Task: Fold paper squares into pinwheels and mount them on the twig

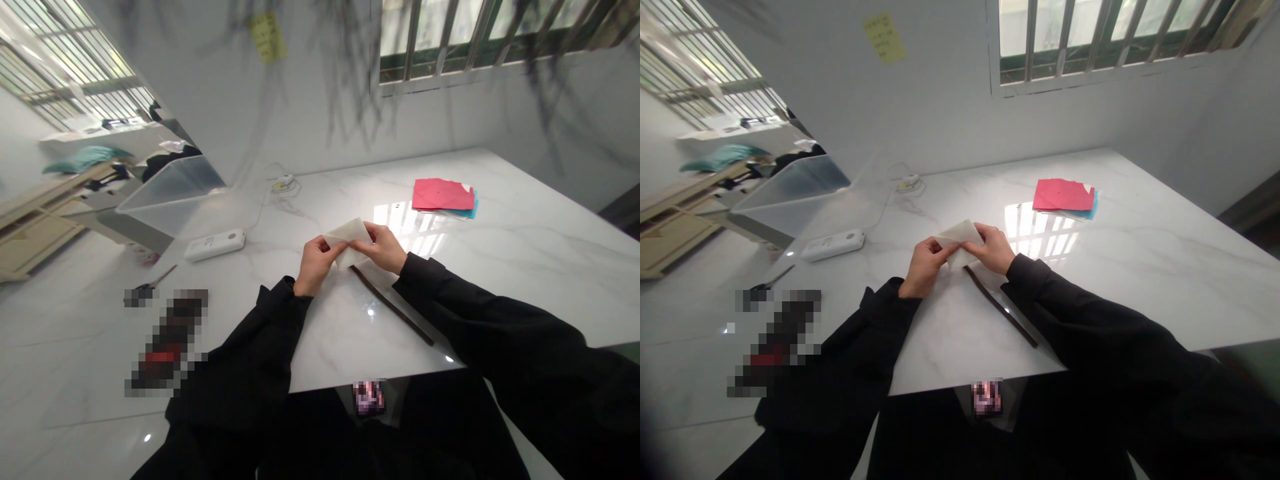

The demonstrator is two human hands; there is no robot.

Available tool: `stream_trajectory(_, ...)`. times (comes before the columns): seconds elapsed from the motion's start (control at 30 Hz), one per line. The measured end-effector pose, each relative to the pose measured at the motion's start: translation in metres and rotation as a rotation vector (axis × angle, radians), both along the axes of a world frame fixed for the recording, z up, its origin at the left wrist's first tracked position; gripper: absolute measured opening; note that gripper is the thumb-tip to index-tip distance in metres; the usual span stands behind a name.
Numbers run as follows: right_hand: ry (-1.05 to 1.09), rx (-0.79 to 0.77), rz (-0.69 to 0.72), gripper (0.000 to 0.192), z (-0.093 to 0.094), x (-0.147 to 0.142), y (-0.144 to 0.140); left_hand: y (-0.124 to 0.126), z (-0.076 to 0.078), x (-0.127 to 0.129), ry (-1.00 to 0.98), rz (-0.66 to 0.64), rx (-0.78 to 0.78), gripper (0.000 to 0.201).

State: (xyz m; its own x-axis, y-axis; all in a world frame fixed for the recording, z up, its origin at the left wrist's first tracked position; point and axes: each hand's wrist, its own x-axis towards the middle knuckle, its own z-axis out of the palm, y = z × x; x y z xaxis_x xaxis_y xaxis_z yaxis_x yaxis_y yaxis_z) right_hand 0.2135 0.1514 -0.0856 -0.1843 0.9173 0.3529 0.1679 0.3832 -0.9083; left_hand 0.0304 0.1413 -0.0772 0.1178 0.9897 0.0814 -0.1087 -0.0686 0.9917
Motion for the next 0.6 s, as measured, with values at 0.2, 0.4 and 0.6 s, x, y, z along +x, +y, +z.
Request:
stream_trajectory(0.2, 0.065, -0.090, 0.060, 0.042, -0.001, 0.002, 0.002, 0.000, 0.002, -0.002, -0.026, -0.013, -0.011, 0.055)
stream_trajectory(0.4, 0.195, -0.223, 0.116, 0.045, 0.002, 0.002, 0.001, -0.002, 0.009, 0.000, -0.076, -0.046, -0.054, 0.057)
stream_trajectory(0.6, 0.350, -0.348, 0.104, 0.050, 0.004, 0.009, 0.008, 0.005, 0.009, -0.006, 0.001, 0.111, -0.022, 0.053)
